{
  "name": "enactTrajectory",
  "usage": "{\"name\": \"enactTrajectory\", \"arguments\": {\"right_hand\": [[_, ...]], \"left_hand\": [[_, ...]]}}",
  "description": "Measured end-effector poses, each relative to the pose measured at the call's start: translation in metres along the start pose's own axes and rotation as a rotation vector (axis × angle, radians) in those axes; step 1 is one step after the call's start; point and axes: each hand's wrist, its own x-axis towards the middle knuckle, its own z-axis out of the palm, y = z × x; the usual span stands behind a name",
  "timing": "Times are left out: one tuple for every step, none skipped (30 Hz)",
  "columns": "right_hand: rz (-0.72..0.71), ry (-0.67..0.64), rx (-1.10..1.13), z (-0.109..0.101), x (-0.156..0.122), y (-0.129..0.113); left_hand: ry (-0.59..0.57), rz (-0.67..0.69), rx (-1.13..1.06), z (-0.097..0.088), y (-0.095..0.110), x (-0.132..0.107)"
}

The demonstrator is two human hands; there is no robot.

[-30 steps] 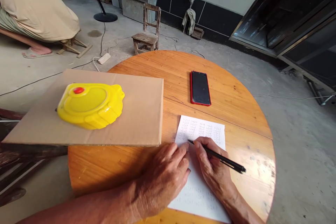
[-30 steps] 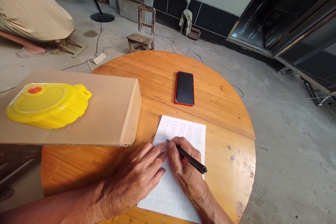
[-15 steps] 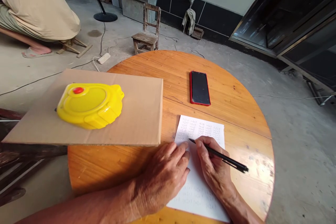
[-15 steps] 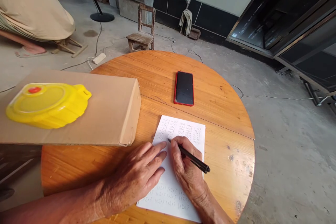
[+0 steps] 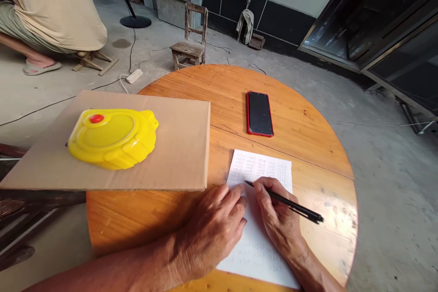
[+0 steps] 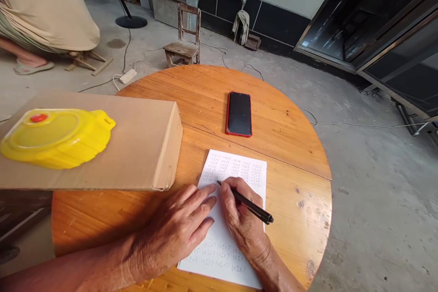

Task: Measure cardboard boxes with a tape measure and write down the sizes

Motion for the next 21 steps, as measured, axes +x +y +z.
{"name": "enactTrajectory", "arguments": {"right_hand": [[0.005, 0.002, 0.004, 0.0, 0.0, 0.0], [0.004, 0.005, 0.006, 0.0, 0.001, -0.001], [0.001, 0.007, 0.006, 0.0, 0.001, -0.002], [-0.008, 0.01, 0.006, 0.0, 0.002, -0.002], [-0.017, 0.013, 0.005, 0.0, 0.002, -0.003], [-0.024, 0.015, 0.003, 0.001, 0.002, -0.003], [-0.024, 0.016, 0.005, 0.001, 0.002, -0.003], [-0.017, 0.015, 0.009, 0.001, 0.001, -0.002], [-0.004, 0.017, 0.019, 0.001, 0.0, 0.0], [0.012, 0.025, 0.032, 0.001, -0.001, 0.001], [0.029, 0.036, 0.049, 0.001, -0.002, 0.003], [0.043, 0.05, 0.066, 0.001, -0.003, 0.005], [0.057, 0.061, 0.082, 0.001, -0.004, 0.007], [0.069, 0.071, 0.095, 0.001, -0.005, 0.009], [0.08, 0.076, 0.105, 0.0, -0.005, 0.01], [0.088, 0.076, 0.113, 0.001, -0.005, 0.011], [0.093, 0.076, 0.118, 0.001, -0.004, 0.011], [0.095, 0.074, 0.121, 0.001, -0.004, 0.01], [0.091, 0.073, 0.123, 0.001, -0.003, 0.009], [0.084, 0.072, 0.122, 0.001, -0.002, 0.008], [0.075, 0.072, 0.12, 0.002, -0.001, 0.007]], "left_hand": [[0.001, 0.002, 0.003, 0.0, 0.0, 0.0], [0.0, 0.003, 0.006, 0.0, 0.0, 0.0], [-0.002, 0.003, 0.007, 0.0, 0.0, 0.0], [-0.004, 0.001, 0.009, 0.0, 0.0, 0.0], [-0.005, 0.0, 0.01, 0.0, 0.0, 0.0], [-0.003, 0.0, 0.011, 0.0, 0.0, 0.0], [0.001, 0.002, 0.013, -0.001, 0.0, 0.0], [0.004, 0.004, 0.014, -0.001, 0.0, 0.0], [0.008, 0.007, 0.017, -0.001, 0.0, 0.0], [0.012, 0.01, 0.022, -0.001, 0.0, 0.0], [0.017, 0.014, 0.028, -0.001, 0.0, 0.0], [0.019, 0.017, 0.036, -0.001, 0.0, 0.0], [0.022, 0.021, 0.044, -0.001, 0.0, 0.001], [0.022, 0.024, 0.047, -0.001, 0.0, 0.001], [0.02, 0.025, 0.047, 0.0, 0.0, 0.001], [0.015, 0.024, 0.043, 0.0, 0.0, 0.001], [0.011, 0.024, 0.038, 0.0, 0.0, 0.001], [0.007, 0.022, 0.035, 0.0, 0.0, 0.001], [0.003, 0.02, 0.033, 0.0, 0.0, 0.001], [-0.001, 0.018, 0.035, 0.001, 0.0, 0.001], [-0.003, 0.014, 0.04, 0.001, 0.0, 0.0]]}}
